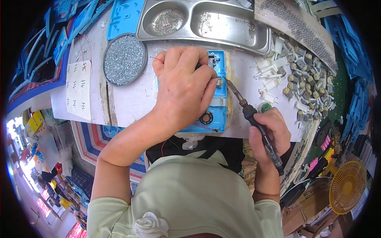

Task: The recorder is assembling an electronic device by soldering components, installing a speaker and board, and securing the blue plastic housing with screws.

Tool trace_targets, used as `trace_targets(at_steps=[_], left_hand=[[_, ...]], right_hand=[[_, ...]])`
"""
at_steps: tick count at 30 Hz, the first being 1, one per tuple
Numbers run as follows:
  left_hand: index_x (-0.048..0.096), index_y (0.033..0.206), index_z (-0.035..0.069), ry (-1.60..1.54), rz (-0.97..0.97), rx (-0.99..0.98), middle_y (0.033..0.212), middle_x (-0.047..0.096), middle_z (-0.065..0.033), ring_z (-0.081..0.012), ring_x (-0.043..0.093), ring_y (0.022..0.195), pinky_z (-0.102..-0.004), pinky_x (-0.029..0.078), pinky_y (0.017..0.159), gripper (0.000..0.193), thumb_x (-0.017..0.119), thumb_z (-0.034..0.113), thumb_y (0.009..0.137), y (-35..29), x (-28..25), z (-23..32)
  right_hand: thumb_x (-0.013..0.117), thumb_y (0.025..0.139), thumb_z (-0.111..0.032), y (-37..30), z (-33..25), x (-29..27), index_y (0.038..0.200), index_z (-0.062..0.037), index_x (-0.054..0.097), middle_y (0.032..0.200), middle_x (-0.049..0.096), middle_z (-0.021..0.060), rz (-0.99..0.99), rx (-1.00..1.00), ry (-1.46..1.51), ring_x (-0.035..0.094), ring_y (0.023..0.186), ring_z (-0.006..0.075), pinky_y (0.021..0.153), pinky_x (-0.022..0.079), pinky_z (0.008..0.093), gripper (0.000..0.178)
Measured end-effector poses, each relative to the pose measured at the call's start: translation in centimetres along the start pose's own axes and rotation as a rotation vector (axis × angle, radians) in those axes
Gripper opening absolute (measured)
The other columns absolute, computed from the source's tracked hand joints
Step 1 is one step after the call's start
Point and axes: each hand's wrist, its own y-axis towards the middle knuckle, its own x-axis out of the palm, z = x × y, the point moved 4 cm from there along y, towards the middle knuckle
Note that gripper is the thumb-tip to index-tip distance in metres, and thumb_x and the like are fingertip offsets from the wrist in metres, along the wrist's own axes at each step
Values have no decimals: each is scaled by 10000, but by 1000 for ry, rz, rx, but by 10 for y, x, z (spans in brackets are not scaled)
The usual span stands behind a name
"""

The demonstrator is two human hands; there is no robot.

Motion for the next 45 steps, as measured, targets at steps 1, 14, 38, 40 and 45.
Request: trace_targets(at_steps=[1,14,38,40,45], left_hand=[[724,857,116,4,-3,-3,1047,586,-41,-292,506,1028,-461,313,908,139,795,106,739,0,0,1],[707,841,115,9,13,-33,1026,576,-49,-292,506,1002,-452,313,902,139,792,104,731,0,0,4],[732,850,115,13,21,-41,1014,570,-37,-274,517,987,-451,312,901,139,800,105,730,-1,0,4],[733,851,116,13,25,-39,1011,570,-36,-274,518,986,-453,312,903,140,803,103,730,-1,0,4],[734,856,124,7,15,-38,1003,571,-34,-275,518,982,-457,309,913,137,805,107,741,0,-1,4]], right_hand=[[776,802,-27,0,0,1,1033,19,680,721,620,86,3,-7,-4,527,600,221,554,418,323,254],[770,803,-15,0,-2,9,1037,10,681,660,571,70,-12,-103,-53,511,556,225,527,405,327,252],[777,787,-16,-8,-2,-5,1039,13,691,646,564,63,27,-22,-56,519,577,222,551,422,322,268],[777,789,-18,-7,-4,-5,1039,12,691,646,564,62,25,-25,-56,519,578,221,552,422,323,266],[777,800,-27,-5,-5,-7,1036,8,689,645,564,61,23,-40,-64,516,576,220,552,422,323,254]])
